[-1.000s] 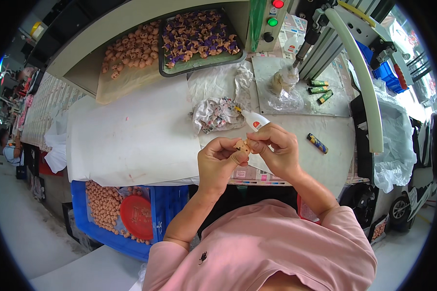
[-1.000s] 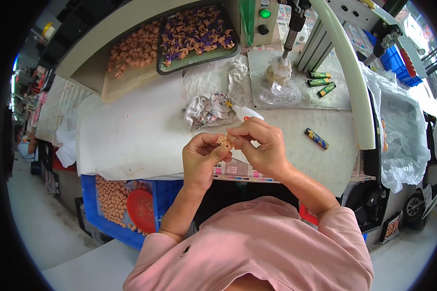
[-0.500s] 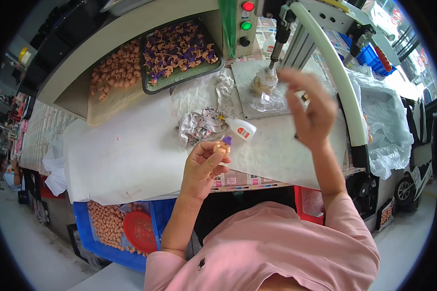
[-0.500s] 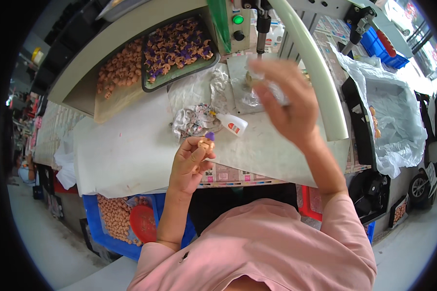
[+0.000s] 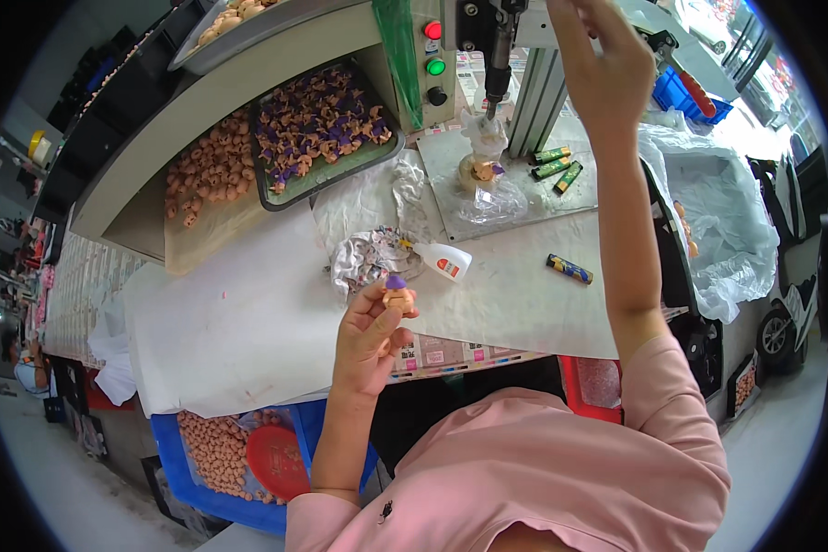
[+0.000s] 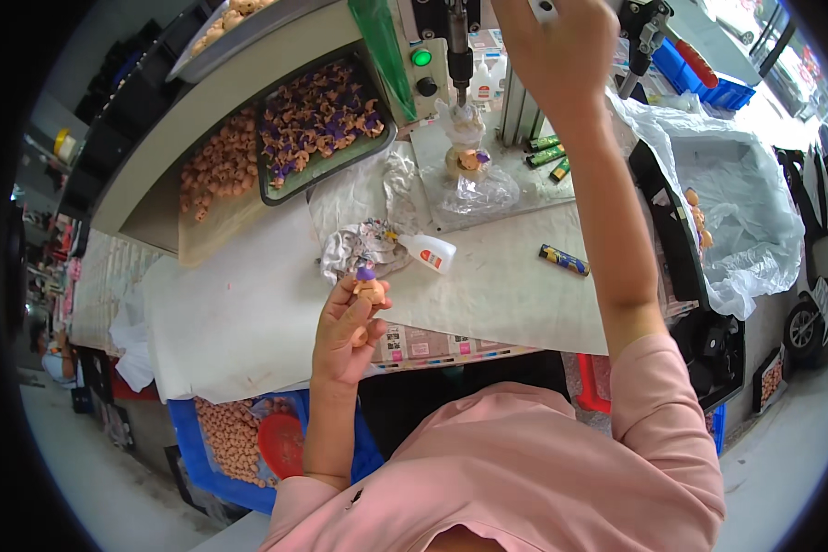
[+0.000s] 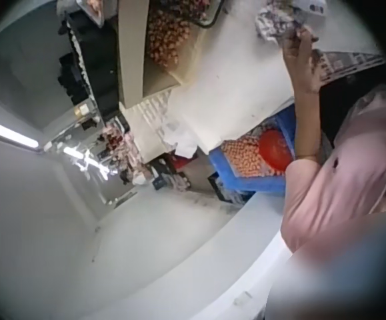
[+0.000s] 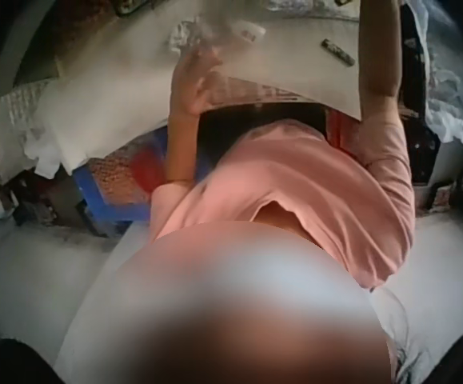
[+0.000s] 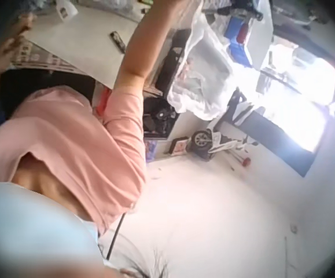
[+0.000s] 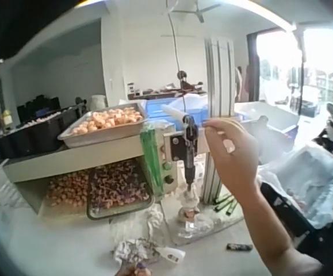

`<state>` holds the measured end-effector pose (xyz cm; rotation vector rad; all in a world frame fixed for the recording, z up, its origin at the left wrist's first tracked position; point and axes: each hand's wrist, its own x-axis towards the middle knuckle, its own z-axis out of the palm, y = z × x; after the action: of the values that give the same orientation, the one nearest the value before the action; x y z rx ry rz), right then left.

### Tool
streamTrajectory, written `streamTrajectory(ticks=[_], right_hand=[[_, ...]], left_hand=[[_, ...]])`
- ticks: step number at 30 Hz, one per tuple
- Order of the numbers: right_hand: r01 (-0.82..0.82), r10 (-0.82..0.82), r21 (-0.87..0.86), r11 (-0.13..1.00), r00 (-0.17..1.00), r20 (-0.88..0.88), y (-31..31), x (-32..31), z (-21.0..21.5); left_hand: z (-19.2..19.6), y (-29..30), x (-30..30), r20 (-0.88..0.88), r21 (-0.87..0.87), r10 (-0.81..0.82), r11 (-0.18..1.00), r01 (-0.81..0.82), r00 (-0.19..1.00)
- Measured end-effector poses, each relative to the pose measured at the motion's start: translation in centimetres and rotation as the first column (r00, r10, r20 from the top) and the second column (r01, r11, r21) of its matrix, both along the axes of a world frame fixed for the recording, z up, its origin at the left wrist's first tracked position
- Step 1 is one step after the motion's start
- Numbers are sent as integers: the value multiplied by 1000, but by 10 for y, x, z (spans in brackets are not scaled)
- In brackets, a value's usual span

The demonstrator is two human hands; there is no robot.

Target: Assembling small clay figurines by applying glue to parts and using a pressing tool to secure them.

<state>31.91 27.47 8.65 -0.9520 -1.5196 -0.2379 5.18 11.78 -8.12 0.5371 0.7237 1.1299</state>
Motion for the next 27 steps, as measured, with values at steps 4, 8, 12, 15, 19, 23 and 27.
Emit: streamTrajectory(ticks=[4, 8, 12, 15, 19, 23, 27], right_hand=[[189, -78, -760, 622, 980, 180, -37, 19, -66], [129, 66, -482, 867, 928, 367, -17, 21, -155], [50, 102, -572, 818, 968, 231, -26, 22, -166], [22, -4, -462, 887, 999, 40, -53, 53, -129], [580, -576, -278, 766, 811, 107, -84, 153, -103], [848, -762, -449, 282, 482, 432, -139, 268, -109], [857, -669, -500, 122, 443, 597, -154, 310, -139]], left_hand=[[-4, 9, -20, -30, -22, 67, 997, -68, 997], [10, 25, 3, -79, 1, 29, 1000, -29, 996], [14, 47, 17, -95, 44, -58, 997, 63, 994], [27, 66, 14, -196, 40, -109, 992, 119, 974], [34, 98, 13, -303, 46, -128, 988, 149, 944], [31, 142, 48, -393, 18, -226, 967, 253, 892], [19, 175, 88, -534, 33, -224, 958, 285, 815]])
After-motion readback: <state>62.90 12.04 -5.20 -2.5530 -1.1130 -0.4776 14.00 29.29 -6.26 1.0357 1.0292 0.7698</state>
